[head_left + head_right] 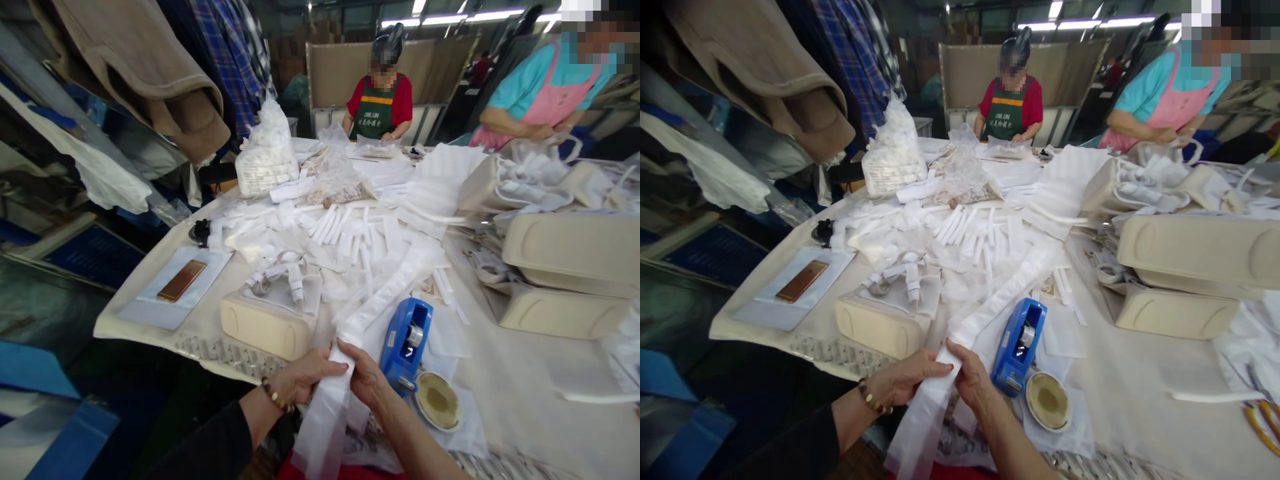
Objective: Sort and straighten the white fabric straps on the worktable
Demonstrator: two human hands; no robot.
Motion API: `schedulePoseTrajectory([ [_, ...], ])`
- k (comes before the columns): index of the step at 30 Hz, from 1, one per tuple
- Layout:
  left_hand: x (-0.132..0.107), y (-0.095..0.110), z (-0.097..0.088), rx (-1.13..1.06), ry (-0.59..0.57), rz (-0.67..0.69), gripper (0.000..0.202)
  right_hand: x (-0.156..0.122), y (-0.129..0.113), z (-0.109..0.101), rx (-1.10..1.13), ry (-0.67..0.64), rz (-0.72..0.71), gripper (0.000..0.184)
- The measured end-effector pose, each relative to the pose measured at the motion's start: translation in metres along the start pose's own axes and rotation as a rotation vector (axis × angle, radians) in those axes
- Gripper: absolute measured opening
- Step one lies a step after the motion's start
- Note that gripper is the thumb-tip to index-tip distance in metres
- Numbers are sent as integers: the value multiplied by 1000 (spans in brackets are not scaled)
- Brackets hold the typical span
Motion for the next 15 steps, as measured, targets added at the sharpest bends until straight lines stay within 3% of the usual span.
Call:
schedulePoseTrajectory([
  [5,-26,-14,-20,-72,-29,4,45,9,-21,1,169,74,-62,2],
  [9,-54,-37,-36,-84,-60,10,47,16,-31,-4,223,118,-52,7],
  [12,-66,-59,-48,-51,-18,39,54,23,-32,-7,235,144,-55,10],
  [15,-75,-81,-64,9,60,13,45,33,-27,-13,233,165,-76,6],
])
Point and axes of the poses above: each hand's wrist, its own x-axis towards the middle knuckle, its own z-axis out of the palm, y = z × x, the point moved 2 cm from there along x, towards the middle knuckle, and after that the axes turned 2 degrees about -z, right-handed, at the moved point
